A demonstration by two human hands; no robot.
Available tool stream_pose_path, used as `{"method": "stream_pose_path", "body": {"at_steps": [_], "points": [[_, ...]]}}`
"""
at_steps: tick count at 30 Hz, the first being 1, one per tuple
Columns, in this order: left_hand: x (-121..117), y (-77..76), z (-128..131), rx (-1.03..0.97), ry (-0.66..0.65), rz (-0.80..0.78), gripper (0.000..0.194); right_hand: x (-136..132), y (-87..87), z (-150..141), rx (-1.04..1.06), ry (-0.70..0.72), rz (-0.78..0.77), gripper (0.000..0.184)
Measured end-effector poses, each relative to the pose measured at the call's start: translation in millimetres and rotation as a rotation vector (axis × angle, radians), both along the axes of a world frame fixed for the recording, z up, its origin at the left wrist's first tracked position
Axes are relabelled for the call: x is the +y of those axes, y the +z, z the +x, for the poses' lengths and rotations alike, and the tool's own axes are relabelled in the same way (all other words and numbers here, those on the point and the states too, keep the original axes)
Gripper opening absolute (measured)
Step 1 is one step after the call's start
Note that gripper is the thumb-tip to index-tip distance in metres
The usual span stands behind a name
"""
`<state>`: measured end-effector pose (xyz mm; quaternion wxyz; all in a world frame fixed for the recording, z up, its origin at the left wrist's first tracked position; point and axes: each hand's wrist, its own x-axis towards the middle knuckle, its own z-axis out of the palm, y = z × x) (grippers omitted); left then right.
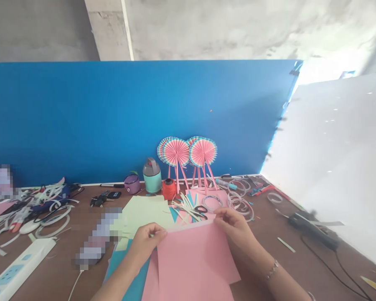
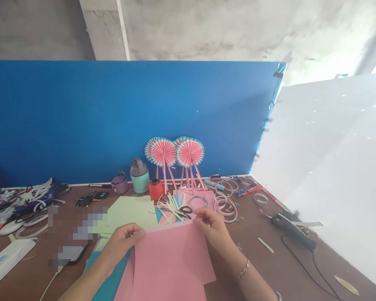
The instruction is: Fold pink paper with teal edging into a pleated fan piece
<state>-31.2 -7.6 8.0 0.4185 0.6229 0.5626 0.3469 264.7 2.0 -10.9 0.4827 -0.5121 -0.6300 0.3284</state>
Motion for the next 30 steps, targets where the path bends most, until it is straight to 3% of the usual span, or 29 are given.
{"method": "stream_pose_path", "body": {"at_steps": [2, 5, 7, 10, 11, 13, 15, 20, 25, 30], "points": [[3, 7.8, -1, -0.076, -0.002, -0.069, 0.031, 5, 4.9, 5, 0.01, 0.029, -0.05, 0.03], [11, 16.4, 3, -0.061, 0.003, -0.012, 0.031, 5, 23.3, 2, -0.157, 0.038, -0.076, 0.03], [17, 18.5, 11, -0.038, -0.022, 0.067, 0.03, 1, 38.5, -12, -0.306, 0.036, 0.048, 0.031], [24, 15.7, 29, -0.045, -0.067, 0.122, 0.027, 0, 52.7, -46, -0.455, 0.145, 0.168, 0.04], [25, 13.6, 34, -0.051, -0.076, 0.129, 0.025, 3, 53.7, -57, -0.487, 0.183, 0.157, 0.041], [26, 7.9, 40, -0.061, -0.071, 0.137, 0.024, 10, 50.8, -73, -0.521, 0.242, 0.073, 0.015], [28, 1.1, 39, -0.078, -0.05, 0.132, 0.024, 20, 45.0, -77, -0.498, 0.276, -0.059, 0.014], [39, -12.5, 14, -0.169, 0.029, 0.063, 0.036, 35, 36.9, -43, -0.446, 0.301, -0.158, 0.016], [42, -10.0, -2, -0.285, 0.026, -0.018, 0.043, 44, 33.3, 0, -0.407, 0.248, -0.195, 0.028], [38, -6.9, 1, -0.348, 0.003, -0.098, 0.05, 45, 28.8, 17, -0.124, 0.218, -0.275, 0.033]]}}
